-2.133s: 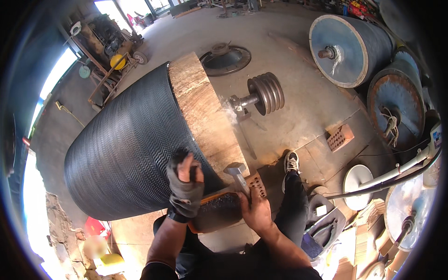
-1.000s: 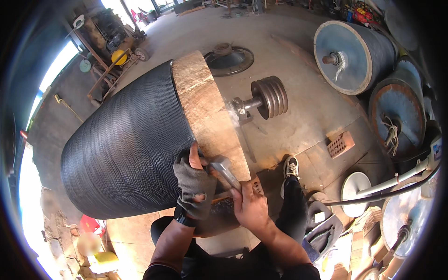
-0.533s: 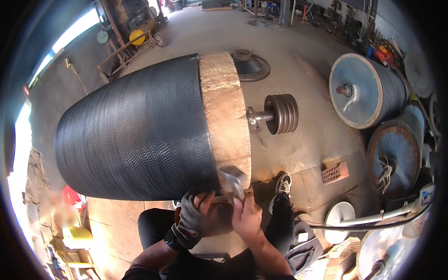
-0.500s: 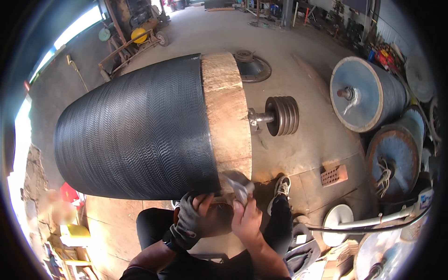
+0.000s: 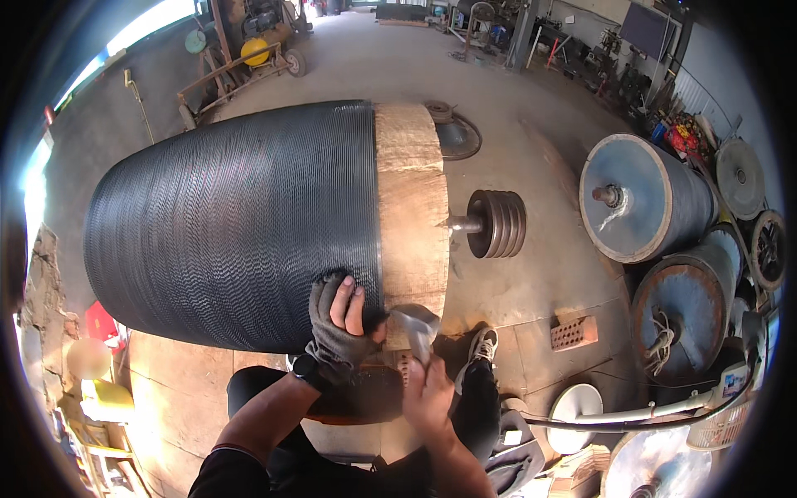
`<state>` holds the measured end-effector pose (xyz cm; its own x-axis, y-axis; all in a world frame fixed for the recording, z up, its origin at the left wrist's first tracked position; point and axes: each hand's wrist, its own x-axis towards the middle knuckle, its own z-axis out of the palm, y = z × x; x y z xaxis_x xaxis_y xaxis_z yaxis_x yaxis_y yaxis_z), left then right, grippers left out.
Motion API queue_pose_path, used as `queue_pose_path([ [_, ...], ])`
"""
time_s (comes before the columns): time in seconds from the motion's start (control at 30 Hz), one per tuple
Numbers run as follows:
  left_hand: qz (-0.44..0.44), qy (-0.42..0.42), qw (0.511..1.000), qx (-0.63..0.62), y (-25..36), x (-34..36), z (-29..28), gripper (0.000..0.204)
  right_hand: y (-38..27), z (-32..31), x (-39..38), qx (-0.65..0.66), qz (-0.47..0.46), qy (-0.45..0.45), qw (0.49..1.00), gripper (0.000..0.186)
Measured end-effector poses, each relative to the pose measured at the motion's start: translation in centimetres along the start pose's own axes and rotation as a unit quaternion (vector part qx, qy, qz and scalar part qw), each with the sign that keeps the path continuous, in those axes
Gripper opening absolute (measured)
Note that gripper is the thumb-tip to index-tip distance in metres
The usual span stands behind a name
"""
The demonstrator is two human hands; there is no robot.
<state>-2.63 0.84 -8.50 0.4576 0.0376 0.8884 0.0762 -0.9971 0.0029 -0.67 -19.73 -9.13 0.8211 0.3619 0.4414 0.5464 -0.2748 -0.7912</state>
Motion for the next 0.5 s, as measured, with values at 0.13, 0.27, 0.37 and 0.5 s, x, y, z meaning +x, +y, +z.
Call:
queue_pose_path([
  [0.13, 0.000, 0.017, 1.000, -0.023, 0.3, 0.6, 0.1, 0.058, 0.8, 0.4, -0.9, 0.058, -0.025, 0.084, 0.994, 0.029],
  [0.27, 0.009, 0.012, 0.999, -0.029, 0.0, 0.1, -0.1, 0.058, -0.2, 0.5, 0.5, -0.039, 0.074, -0.035, 0.996, 0.025],
  [0.37, 0.005, 0.017, 0.999, -0.037, 0.1, 0.6, 0.0, 0.059, -0.2, -0.3, -1.0, 0.114, 0.022, 0.093, 0.989, 0.026],
  [0.5, -0.006, 0.015, 0.999, -0.042, 0.2, 0.9, -0.1, 0.061, 0.7, 0.9, 1.2, -0.178, 0.044, -0.087, 0.979, 0.021],
])
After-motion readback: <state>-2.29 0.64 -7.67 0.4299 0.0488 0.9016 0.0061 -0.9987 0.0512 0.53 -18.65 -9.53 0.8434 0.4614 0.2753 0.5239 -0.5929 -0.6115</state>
